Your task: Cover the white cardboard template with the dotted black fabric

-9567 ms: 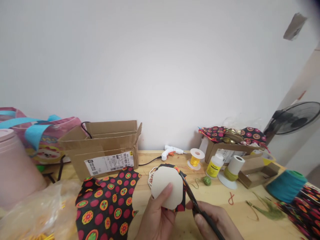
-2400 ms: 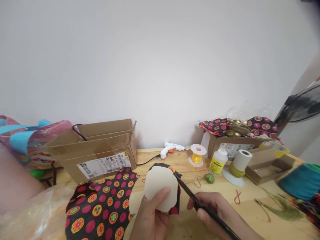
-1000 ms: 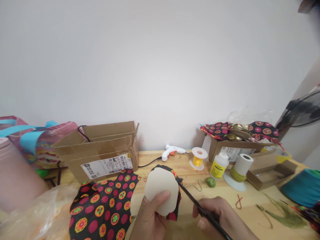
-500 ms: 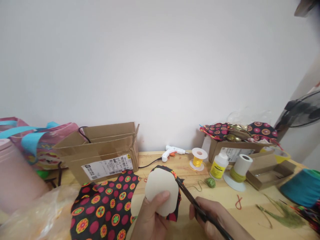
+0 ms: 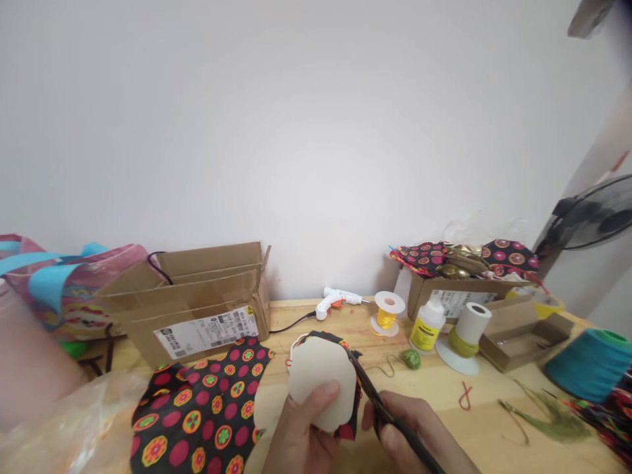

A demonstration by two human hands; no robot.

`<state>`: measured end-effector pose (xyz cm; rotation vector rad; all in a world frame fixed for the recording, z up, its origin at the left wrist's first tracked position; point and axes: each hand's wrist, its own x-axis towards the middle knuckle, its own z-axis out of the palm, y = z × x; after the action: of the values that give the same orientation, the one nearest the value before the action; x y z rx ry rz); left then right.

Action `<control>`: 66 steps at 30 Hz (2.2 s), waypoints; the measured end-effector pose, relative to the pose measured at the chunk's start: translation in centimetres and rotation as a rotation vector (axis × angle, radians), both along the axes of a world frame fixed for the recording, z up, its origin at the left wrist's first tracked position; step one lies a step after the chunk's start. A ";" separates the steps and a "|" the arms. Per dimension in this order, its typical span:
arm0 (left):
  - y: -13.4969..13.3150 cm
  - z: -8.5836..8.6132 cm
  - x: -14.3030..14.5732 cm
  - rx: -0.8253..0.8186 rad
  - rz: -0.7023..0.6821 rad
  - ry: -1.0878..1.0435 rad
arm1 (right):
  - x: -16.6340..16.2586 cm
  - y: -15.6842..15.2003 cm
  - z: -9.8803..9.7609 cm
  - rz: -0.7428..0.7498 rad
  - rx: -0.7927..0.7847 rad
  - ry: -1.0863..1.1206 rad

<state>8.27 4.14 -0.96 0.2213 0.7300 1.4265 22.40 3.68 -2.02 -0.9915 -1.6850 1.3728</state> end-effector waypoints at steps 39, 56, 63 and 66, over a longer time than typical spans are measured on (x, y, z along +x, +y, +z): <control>-0.2 0.2 0.4 0.009 -0.013 0.060 | 0.2 0.0 0.5 -0.028 0.016 0.007; -0.4 0.3 0.5 0.017 -0.054 0.055 | -0.1 0.3 0.7 -0.061 0.082 0.038; -0.3 0.5 1.0 -0.077 -0.011 0.031 | -0.5 0.3 1.1 -0.080 0.066 0.072; -0.3 0.4 1.0 -0.069 0.008 0.038 | -0.7 0.3 1.1 -0.073 0.049 0.108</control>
<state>9.29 3.85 -0.56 0.1927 0.8106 1.4054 21.74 3.93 -0.93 -0.9265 -1.5799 1.3080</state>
